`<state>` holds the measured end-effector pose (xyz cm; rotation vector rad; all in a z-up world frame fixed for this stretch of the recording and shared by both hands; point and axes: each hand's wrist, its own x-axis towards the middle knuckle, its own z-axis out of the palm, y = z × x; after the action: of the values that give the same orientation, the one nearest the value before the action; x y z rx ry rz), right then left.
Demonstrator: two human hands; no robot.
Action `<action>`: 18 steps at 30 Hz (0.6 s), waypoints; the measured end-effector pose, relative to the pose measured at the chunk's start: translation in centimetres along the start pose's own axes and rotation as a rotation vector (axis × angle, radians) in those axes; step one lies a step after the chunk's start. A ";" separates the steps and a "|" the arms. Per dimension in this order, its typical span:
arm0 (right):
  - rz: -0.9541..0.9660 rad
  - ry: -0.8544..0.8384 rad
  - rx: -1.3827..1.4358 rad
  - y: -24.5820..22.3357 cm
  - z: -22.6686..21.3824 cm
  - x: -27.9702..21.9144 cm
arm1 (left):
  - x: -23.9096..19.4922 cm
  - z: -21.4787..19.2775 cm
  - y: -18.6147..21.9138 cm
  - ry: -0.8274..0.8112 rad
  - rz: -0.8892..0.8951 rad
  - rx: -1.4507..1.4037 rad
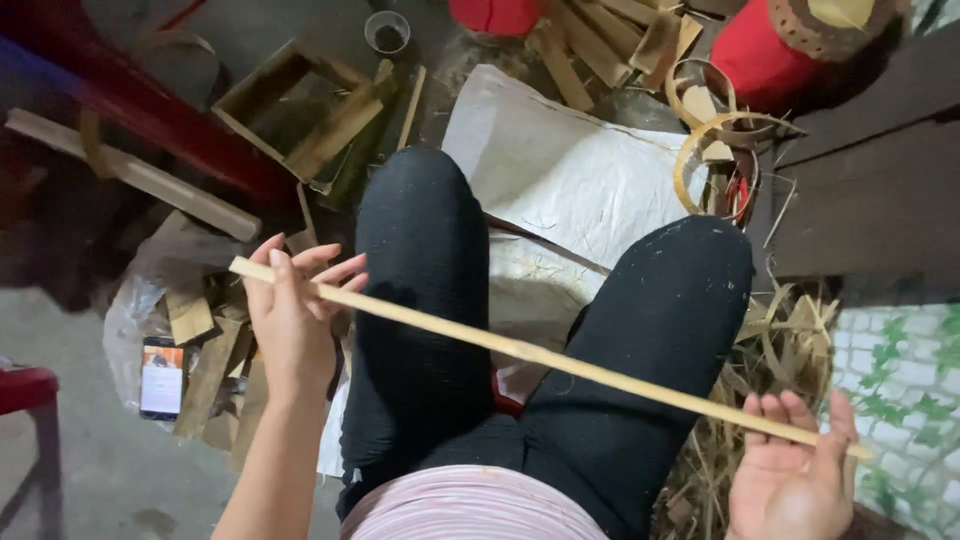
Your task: The person sits on the floor and uses a curved blade to shave and shape a thin wooden stick. They repeatedly scrape the stick's surface, rotate it, and inspect the edges while wood shavings accumulate on their lap and the floor.
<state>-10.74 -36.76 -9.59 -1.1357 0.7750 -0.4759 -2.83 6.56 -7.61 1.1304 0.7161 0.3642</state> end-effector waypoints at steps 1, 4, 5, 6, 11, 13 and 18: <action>0.001 -0.001 0.005 -0.2 0.4 -0.1 | -0.5 0.2 0.3 -0.002 0.005 0.001; 0.015 -0.055 0.074 -0.6 1.6 -0.1 | -1.7 0.6 1.7 -0.110 0.082 0.072; -0.037 -0.130 0.015 -0.6 1.7 -0.1 | -1.9 0.6 2.2 -0.133 0.141 0.118; -0.090 -0.204 -0.042 -0.6 1.8 0.0 | -2.1 0.7 2.6 -0.157 0.199 0.164; -0.350 -0.233 -0.347 -2.4 2.4 -1.2 | -3.4 0.2 5.3 -0.279 0.185 0.506; -0.424 -0.245 -0.467 -2.4 1.5 -0.2 | -3.7 0.3 5.5 -0.335 0.109 0.589; -0.104 -0.708 -0.289 1.8 0.9 -0.3 | -3.8 -0.6 1.3 -0.544 -0.081 0.952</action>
<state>-10.36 -35.37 -10.97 -1.4958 0.1641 -0.0224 -5.93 5.20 -5.32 1.9795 0.4292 -0.4103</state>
